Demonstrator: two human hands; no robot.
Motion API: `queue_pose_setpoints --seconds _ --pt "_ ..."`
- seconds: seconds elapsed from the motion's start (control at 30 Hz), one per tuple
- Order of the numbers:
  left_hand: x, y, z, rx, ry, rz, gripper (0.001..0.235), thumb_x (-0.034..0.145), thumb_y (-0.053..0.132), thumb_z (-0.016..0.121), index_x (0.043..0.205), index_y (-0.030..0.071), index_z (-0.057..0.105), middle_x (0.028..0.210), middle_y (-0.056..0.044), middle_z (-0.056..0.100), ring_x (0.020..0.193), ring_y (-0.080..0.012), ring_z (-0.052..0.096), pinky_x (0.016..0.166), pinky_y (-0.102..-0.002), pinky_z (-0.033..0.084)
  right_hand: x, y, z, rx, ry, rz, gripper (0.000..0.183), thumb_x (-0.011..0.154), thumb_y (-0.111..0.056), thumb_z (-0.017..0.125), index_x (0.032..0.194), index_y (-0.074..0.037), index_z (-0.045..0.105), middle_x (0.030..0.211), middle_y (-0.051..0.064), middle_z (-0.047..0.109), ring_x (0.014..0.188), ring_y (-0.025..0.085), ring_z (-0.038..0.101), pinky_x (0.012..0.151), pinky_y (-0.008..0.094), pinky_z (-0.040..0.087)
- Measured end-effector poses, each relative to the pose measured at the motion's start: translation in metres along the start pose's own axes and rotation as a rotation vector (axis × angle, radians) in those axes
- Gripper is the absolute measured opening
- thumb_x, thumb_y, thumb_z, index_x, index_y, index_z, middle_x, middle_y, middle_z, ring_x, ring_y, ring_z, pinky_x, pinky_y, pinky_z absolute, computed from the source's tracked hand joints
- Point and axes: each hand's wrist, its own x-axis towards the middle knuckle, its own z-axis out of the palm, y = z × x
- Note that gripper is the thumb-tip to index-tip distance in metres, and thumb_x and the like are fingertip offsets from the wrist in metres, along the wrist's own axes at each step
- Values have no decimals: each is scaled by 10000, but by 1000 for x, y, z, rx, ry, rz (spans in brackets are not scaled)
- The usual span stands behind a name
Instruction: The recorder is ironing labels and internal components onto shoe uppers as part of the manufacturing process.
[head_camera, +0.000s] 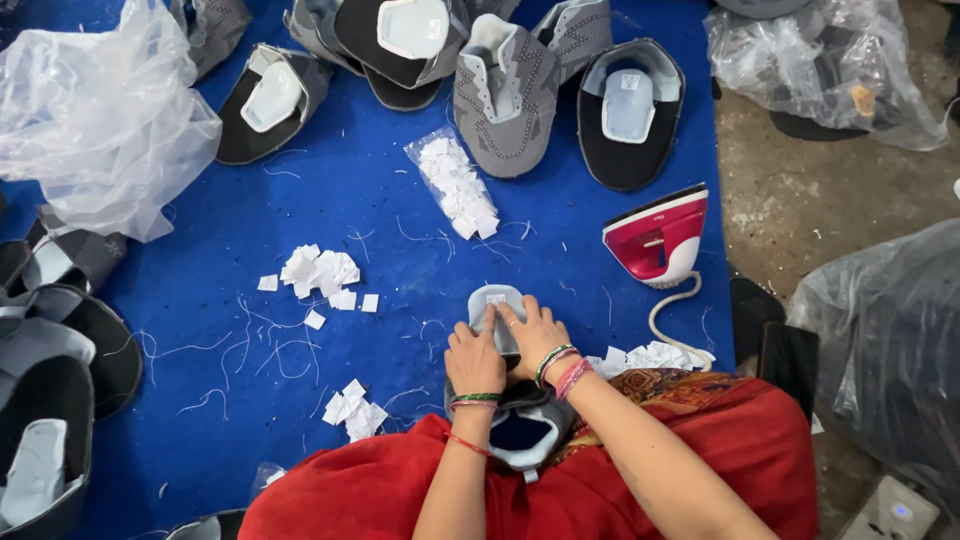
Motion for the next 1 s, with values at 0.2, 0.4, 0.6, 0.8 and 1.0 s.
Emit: queue_pose_setpoints --seconds 0.2,0.4,0.6,0.8,1.0 --pt "18 2 10 -89 180 44 556 855 121 593 1404 204 608 1080 -134 607 974 -326 600 793 -432 506 5 3 5 -16 -13 12 1247 578 -334 976 1593 -272 255 1521 147 283 1319 409 440 1048 522 456" --pt "50 6 24 -205 430 136 346 877 144 648 1214 85 695 1084 -93 665 991 -309 615 804 -421 507 5 5 11 -68 5 -7 1236 599 -337 949 1624 -234 264 1518 150 310 1317 397 461 1031 513 476" --pt "65 4 20 -193 249 48 218 845 148 644 1055 131 697 996 -83 670 974 -313 625 807 -445 518 1 -3 -4 -87 -75 18 1231 578 -537 973 1558 -185 315 1581 157 230 1370 406 409 1078 508 444" --pt "60 8 25 -84 306 80 207 889 164 647 1092 126 634 1028 -103 619 984 -314 629 749 -435 536 9 0 5 -94 -26 22 1180 584 -446 965 1559 -196 350 1574 147 258 1353 403 440 1067 511 462" --pt "73 12 26 -136 300 -70 242 861 195 681 1073 103 613 1075 -114 585 985 -318 631 727 -440 545 3 -2 1 -95 -11 20 1183 596 -413 954 1583 -234 327 1581 148 282 1350 408 464 1053 516 476"
